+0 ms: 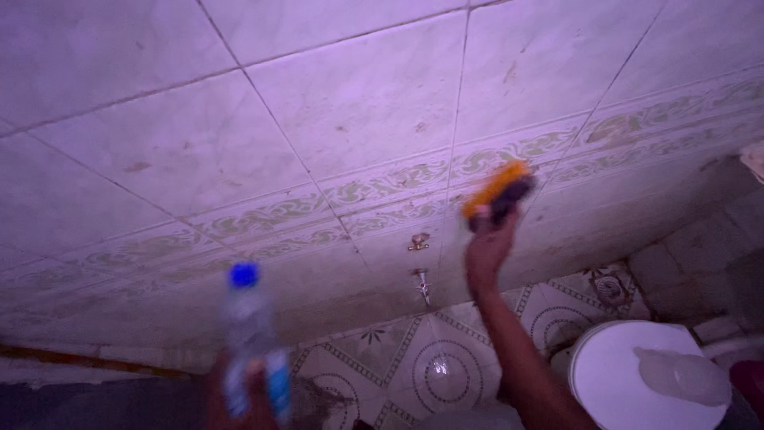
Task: The person scrubs a tiled bathroom wall using a handheld brush and a plastic bottle containing liquid. They repeatedly apply liquid from the bottle onto the brush and scrub the wall surface in a continuous motion.
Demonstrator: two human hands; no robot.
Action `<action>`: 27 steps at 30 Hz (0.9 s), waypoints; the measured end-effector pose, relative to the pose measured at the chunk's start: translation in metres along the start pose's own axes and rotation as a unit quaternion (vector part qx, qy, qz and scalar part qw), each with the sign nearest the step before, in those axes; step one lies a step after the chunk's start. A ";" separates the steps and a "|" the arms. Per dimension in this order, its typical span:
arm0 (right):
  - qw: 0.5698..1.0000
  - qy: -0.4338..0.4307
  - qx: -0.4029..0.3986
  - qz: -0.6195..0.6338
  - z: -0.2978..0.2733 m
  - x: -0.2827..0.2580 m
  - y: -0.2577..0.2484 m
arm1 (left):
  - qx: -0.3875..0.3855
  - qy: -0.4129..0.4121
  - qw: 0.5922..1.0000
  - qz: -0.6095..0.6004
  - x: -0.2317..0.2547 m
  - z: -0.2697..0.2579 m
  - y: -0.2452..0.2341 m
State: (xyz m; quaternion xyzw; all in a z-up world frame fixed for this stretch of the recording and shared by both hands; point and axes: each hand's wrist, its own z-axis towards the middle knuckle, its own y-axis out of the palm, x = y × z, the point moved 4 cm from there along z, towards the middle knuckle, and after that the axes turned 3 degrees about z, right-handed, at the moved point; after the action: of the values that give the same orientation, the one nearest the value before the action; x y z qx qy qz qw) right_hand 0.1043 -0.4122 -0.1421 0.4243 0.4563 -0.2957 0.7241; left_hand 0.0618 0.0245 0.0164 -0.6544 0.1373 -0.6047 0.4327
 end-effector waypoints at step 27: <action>0.888 0.404 -0.177 0.129 -0.153 0.079 0.123 | 0.065 -0.092 0.994 -0.002 -0.079 -0.011 -0.054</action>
State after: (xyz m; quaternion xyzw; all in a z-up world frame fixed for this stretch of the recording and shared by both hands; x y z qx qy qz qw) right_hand 0.1743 -0.2233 -0.2064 0.4271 0.6956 0.0833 0.5717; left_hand 0.0153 0.1069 0.0018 -0.6783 0.0560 -0.5502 0.4838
